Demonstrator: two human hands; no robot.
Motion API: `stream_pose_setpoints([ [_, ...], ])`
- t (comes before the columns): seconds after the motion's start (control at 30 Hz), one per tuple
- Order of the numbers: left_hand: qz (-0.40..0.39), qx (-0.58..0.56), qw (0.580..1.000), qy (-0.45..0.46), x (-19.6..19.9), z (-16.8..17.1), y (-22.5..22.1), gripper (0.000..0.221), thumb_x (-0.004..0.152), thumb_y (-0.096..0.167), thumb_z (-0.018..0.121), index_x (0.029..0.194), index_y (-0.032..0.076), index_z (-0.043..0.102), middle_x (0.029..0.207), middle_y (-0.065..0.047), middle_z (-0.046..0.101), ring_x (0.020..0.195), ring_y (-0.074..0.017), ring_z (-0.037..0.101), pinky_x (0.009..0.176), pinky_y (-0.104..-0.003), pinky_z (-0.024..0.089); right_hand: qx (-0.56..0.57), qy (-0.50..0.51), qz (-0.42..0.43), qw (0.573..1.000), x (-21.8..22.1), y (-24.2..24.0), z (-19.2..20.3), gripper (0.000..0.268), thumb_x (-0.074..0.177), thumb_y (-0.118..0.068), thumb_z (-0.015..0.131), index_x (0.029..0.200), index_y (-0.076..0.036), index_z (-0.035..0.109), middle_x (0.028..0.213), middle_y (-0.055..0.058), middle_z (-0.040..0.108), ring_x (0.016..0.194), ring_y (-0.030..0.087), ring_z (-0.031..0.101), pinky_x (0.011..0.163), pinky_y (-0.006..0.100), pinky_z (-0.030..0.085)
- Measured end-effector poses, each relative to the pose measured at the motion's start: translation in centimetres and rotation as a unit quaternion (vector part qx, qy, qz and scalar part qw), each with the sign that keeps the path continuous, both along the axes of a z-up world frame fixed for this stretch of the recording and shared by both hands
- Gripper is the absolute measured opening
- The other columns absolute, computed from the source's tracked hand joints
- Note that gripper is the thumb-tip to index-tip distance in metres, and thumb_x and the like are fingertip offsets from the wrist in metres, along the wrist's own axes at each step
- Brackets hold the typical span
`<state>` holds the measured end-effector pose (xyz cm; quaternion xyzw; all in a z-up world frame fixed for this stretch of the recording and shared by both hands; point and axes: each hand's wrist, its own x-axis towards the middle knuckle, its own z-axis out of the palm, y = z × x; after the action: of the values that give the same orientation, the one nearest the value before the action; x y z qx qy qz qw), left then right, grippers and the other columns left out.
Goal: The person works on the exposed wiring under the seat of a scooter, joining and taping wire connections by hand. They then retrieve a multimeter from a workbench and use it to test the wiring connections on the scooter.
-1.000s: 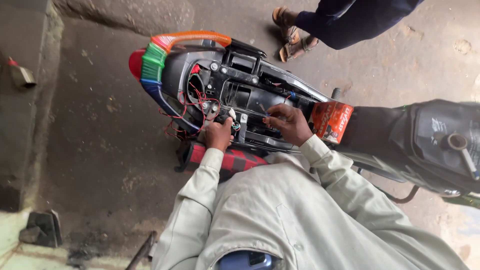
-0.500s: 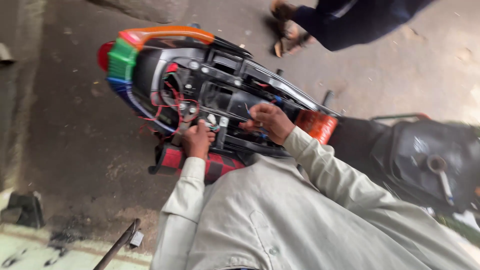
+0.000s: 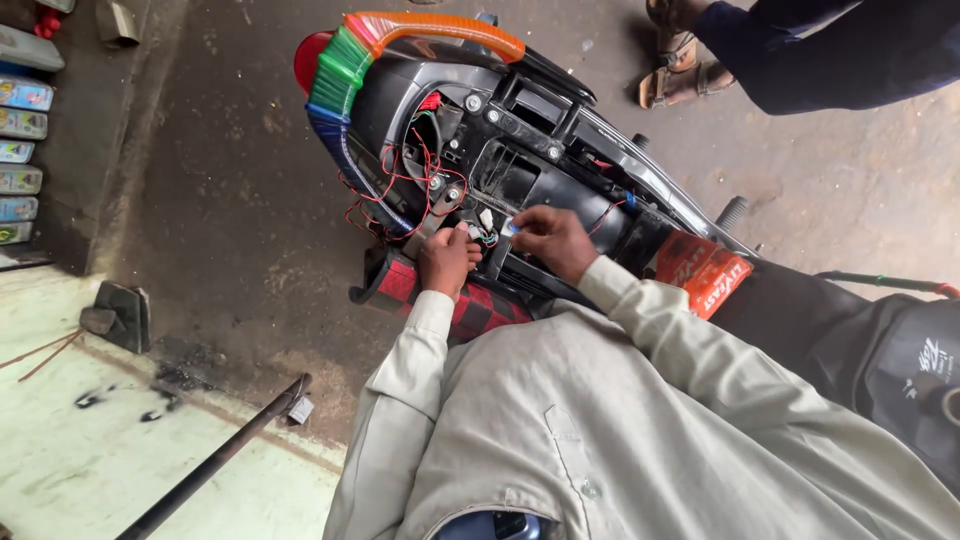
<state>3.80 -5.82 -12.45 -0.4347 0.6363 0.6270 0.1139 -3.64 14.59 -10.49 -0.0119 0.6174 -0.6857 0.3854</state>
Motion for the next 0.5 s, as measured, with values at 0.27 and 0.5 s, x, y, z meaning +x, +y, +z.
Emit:
stream_pose_setpoints([
  [0.27, -0.138, -0.292, 0.946, 0.039, -0.8, 2.2, 0.2, 0.038, 0.095, 0.035, 0.067, 0.1, -0.002, 0.07, 0.082, -0.016, 0.077, 0.073, -0.0296, 0.074, 0.072, -0.043, 0.055, 0.212, 0.175, 0.052, 0.96, 1.0, -4.5, 1.2, 0.032, 0.083, -0.019, 0.083, 0.106, -0.004, 0.067, 0.078, 0.01, 0.064, 0.07, 0.019, 0.06, 0.063, 0.036, 0.049],
  [0.5, -0.128, -0.328, 0.932, 0.09, -2.3, 5.9, 0.7, 0.029, 0.094, 0.025, 0.067, 0.115, 0.005, 0.071, 0.083, -0.015, 0.073, 0.081, -0.0366, 0.07, 0.079, -0.048, 0.052, 0.213, 0.36, 0.101, 0.903, -1.5, -5.9, 0.4, 0.026, 0.094, -0.028, 0.07, 0.113, -0.012, 0.075, 0.098, 0.012, 0.073, 0.087, 0.033, 0.071, 0.075, 0.043, 0.056],
])
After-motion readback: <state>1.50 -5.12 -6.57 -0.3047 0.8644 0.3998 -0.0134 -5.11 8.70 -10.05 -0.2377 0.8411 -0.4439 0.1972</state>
